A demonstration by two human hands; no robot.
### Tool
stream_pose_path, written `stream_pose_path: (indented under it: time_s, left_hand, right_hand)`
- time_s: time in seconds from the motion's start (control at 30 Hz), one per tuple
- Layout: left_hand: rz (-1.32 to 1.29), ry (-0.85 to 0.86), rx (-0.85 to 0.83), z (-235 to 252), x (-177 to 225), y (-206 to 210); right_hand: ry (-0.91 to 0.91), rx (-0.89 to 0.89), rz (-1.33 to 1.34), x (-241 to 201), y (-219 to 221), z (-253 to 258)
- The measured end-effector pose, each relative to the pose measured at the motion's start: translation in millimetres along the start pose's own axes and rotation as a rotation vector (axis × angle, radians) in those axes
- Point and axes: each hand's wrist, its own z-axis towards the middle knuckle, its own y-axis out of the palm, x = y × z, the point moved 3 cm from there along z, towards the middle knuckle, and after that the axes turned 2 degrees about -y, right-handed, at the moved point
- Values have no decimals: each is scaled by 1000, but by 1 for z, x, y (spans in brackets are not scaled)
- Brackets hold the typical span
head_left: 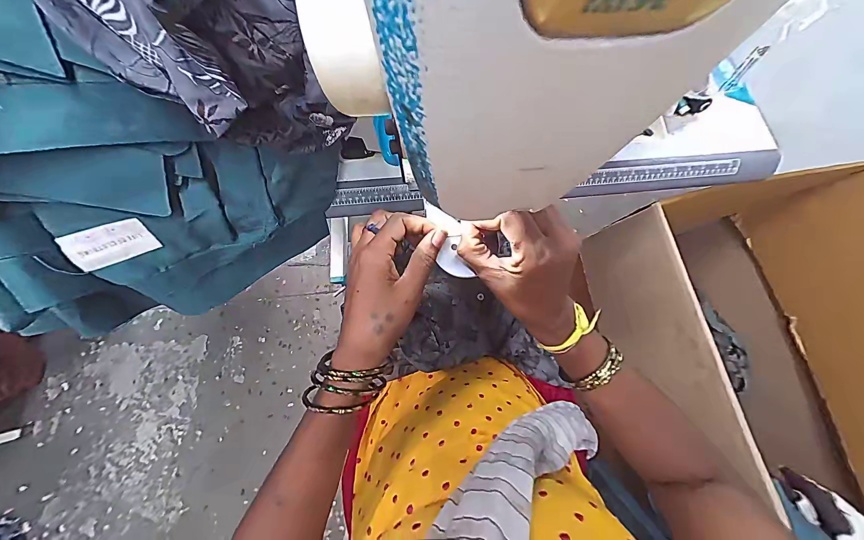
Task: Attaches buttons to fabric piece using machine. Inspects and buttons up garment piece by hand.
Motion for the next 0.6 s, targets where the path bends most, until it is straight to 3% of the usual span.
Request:
stream_pose_path:
  time_s: [0.3, 0.6]
  left_hand:
    - [16, 21, 3, -1, 0, 0]
    - [331, 500, 340, 8, 25, 0]
  right_hand:
    - [38, 0, 1, -1, 0, 0]
    - [230, -42, 182, 1, -5, 2]
